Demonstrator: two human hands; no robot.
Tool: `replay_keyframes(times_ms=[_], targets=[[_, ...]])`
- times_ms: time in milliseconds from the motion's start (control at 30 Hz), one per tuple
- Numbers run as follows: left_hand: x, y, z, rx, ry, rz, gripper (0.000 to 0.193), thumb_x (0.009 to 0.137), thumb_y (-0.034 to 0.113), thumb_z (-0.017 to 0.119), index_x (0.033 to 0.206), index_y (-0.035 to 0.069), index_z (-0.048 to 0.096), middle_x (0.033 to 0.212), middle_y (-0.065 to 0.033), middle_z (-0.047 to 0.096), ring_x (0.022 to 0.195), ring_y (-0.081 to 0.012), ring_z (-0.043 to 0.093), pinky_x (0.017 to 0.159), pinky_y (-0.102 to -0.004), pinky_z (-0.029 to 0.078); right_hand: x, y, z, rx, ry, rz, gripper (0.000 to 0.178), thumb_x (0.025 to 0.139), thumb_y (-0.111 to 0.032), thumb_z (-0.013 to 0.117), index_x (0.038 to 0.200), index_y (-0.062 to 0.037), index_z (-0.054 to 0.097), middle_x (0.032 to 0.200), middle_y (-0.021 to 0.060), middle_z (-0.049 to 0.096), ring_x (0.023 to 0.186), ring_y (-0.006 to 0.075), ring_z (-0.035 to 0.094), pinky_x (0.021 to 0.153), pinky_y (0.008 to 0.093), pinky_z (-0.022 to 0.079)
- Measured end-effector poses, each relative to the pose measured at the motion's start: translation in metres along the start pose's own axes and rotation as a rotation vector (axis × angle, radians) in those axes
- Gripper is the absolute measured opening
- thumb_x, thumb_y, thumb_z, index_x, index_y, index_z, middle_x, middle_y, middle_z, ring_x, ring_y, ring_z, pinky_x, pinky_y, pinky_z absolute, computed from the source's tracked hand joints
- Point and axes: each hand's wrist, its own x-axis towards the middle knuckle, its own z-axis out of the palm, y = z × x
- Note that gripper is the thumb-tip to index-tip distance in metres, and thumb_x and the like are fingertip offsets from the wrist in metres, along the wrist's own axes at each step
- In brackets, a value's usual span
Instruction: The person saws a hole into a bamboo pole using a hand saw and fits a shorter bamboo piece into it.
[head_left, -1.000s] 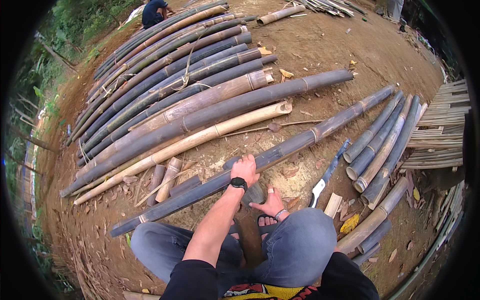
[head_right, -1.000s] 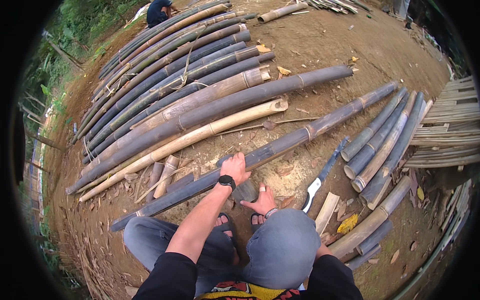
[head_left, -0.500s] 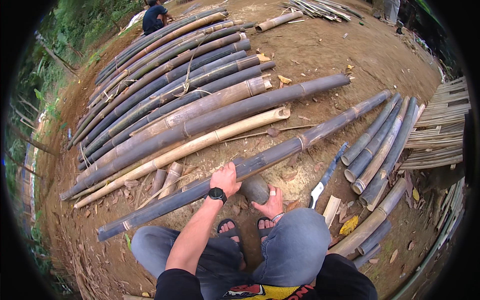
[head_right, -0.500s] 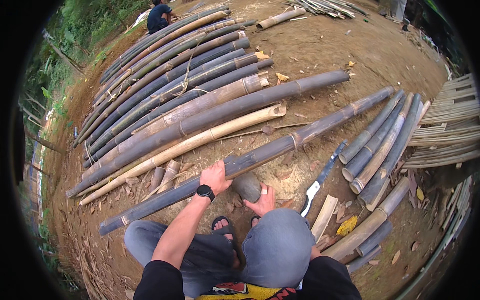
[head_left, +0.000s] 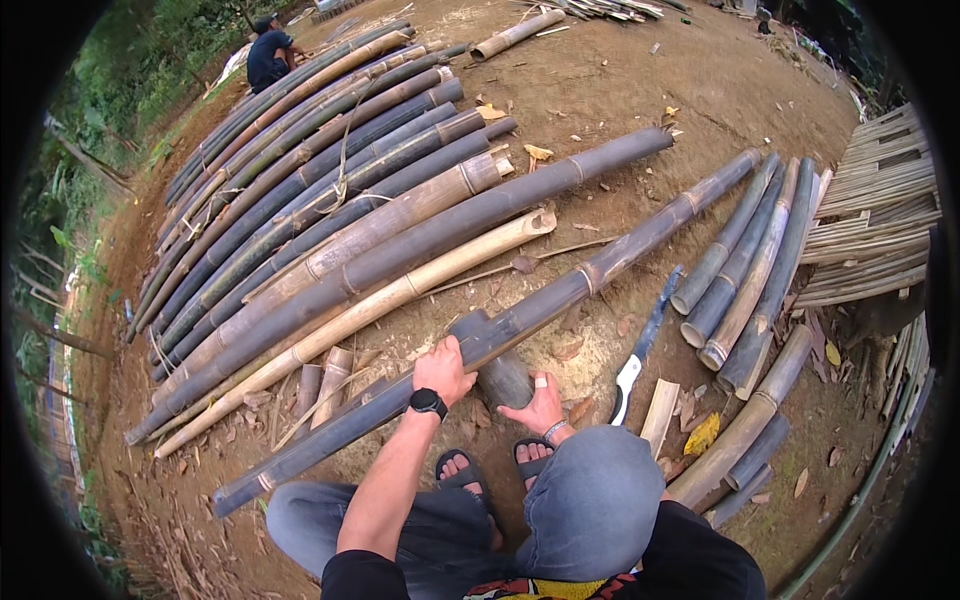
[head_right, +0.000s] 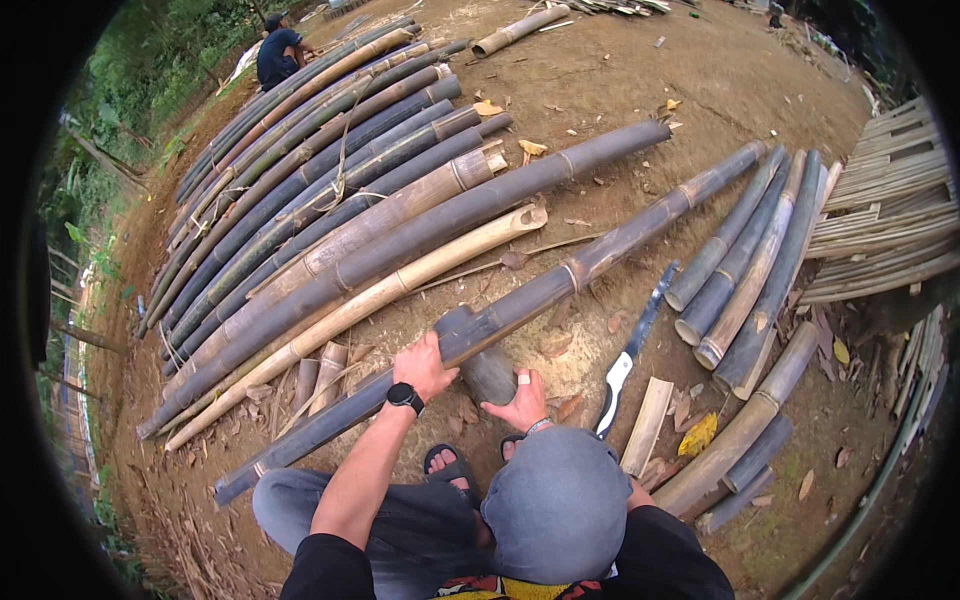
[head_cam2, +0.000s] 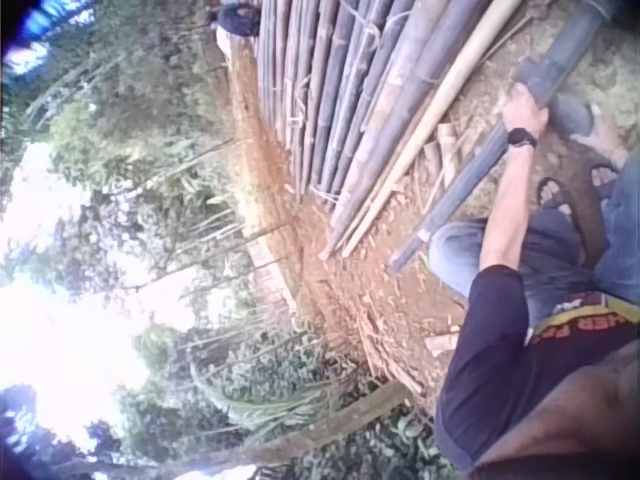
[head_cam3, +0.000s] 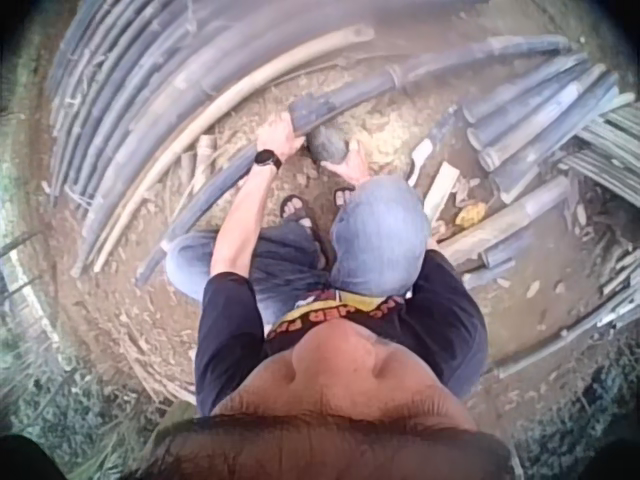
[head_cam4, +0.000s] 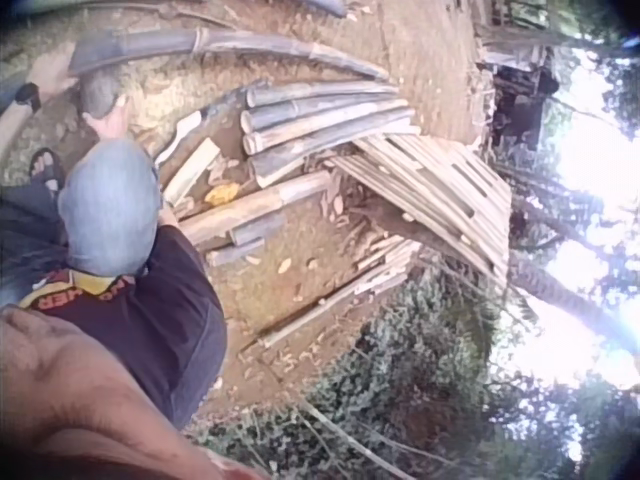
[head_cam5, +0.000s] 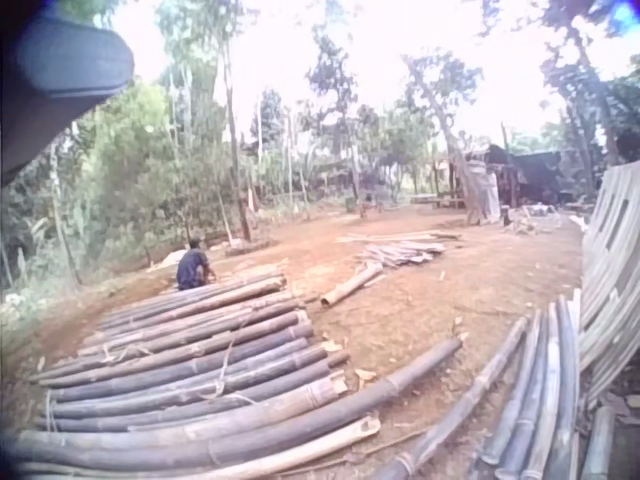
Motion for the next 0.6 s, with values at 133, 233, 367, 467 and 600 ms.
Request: replay_keyframes(times_ms=[133,233,367,467,600], targets=[[-0.001,-0.004,0.004,0.0,0.025,0.007,0.057,0.07,0.036,0.084,0.103,0.0,0.054,0.103,-0.0206,0.069,0.094,-0.0359,0.07,0.081,-0.0438,0.057,-0.003,-0.024,0.024,-0.043,-0.061,-0.018,0.098,0.056,-0.05,0.092,0.126,0.0017,0.048,0.111,0.0226,0.052,0.107,0.0377,0.054,0.094,0.0452,0.046],[0.002,-0.003,0.014,-0.018,0.02,0.017,0.059,0.07,0.038,0.084,0.104,-0.001,0.054,0.103,-0.0213,0.07,0.094,-0.0371,0.07,0.081,-0.0444,0.056,-0.004,-0.036,0.034,-0.024,-0.02,0.065,0.094,0.058,-0.053,0.09,0.122,0.0024,0.05,0.111,0.0218,0.054,0.107,0.0362,0.055,0.094,0.0455,0.046],[0.003,-0.004,0.023,-0.02,-0.009,0.013,0.061,0.071,0.038,0.084,0.105,-0.001,0.053,0.103,-0.0215,0.069,0.094,-0.0371,0.07,0.081,-0.044,0.056,0.003,-0.043,0.027,-0.047,-0.115,0.108,0.089,0.061,-0.053,0.089,0.121,0.0023,0.053,0.118,0.0235,0.055,0.112,0.0367,0.054,0.096,0.0456,0.046],[-0.001,-0.01,0.019,-0.035,-0.049,-0.012,0.061,0.071,0.039,0.083,0.106,-0.001,0.053,0.104,-0.0214,0.069,0.095,-0.0371,0.069,0.082,-0.0438,0.056,-0.002,-0.023,0.005,-0.108,0.087,-0.109,0.072,0.072,-0.045,0.085,0.12,0.0006,0.056,0.111,0.0211,0.061,0.107,0.0354,0.061,0.091,0.0459,0.05],[-0.002,-0.009,0.02,-0.005,-0.027,0.001,0.058,0.071,0.036,0.084,0.104,0.0,0.053,0.103,-0.0202,0.069,0.097,-0.0347,0.069,0.082,-0.0423,0.057,0.006,-0.01,-0.046,0.506,0.241,0.295,0.048,0.081,-0.027,0.079,0.118,-0.0038,0.057,0.088,0.0134,0.067,0.084,0.0296,0.068,0.078,0.0449,0.054]])
